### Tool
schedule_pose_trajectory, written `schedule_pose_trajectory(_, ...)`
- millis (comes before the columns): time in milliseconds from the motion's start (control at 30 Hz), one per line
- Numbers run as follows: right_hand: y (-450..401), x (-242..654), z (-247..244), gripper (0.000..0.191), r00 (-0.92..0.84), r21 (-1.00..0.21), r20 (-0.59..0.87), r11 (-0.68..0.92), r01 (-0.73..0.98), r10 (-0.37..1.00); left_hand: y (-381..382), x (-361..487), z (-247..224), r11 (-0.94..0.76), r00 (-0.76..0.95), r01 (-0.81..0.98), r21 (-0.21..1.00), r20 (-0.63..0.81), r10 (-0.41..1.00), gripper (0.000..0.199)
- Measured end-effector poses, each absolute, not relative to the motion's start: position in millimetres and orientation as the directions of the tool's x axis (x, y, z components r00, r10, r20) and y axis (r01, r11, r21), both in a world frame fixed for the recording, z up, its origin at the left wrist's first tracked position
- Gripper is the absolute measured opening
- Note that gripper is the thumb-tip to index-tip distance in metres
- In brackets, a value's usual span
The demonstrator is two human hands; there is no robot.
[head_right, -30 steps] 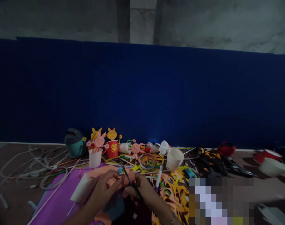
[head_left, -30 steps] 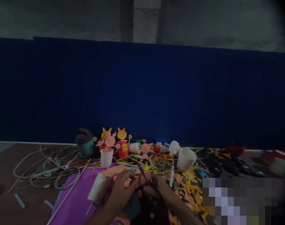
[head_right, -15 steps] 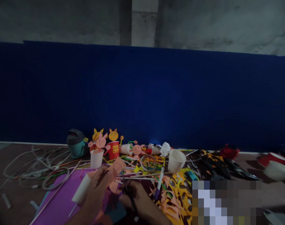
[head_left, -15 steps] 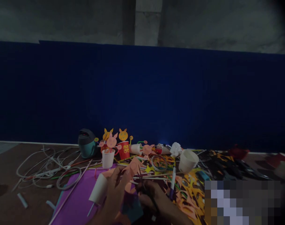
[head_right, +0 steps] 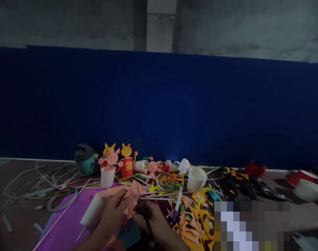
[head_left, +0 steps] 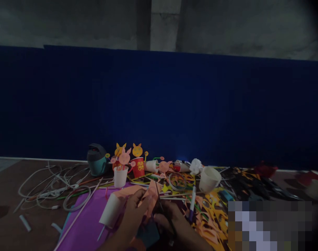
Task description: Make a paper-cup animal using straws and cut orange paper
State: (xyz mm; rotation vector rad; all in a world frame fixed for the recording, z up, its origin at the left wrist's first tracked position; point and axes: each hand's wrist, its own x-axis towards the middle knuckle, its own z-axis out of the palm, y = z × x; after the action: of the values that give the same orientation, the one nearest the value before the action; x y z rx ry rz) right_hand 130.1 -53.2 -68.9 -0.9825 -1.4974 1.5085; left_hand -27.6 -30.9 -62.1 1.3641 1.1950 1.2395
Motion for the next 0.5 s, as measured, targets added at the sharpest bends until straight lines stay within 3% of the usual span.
schedule_pose_trajectory(300, -55.1, 128.8, -66.7, 0.036, -0.449, -0.993, 0.020, -0.034, -0.112, 0.893, -29.1, -28.3, -63.5, -0.076, 0.038, 0.061, 0.995, 0.074, 0.997, 0.025)
schedule_pose_trajectory(500, -54.6, 124.2, -72.0, 0.032, -0.356, -0.991, 0.041, -0.008, -0.136, 0.933, -30.0, -28.9, -57.0, -0.054, 0.008, 0.056, 0.997, 0.054, 0.999, 0.030)
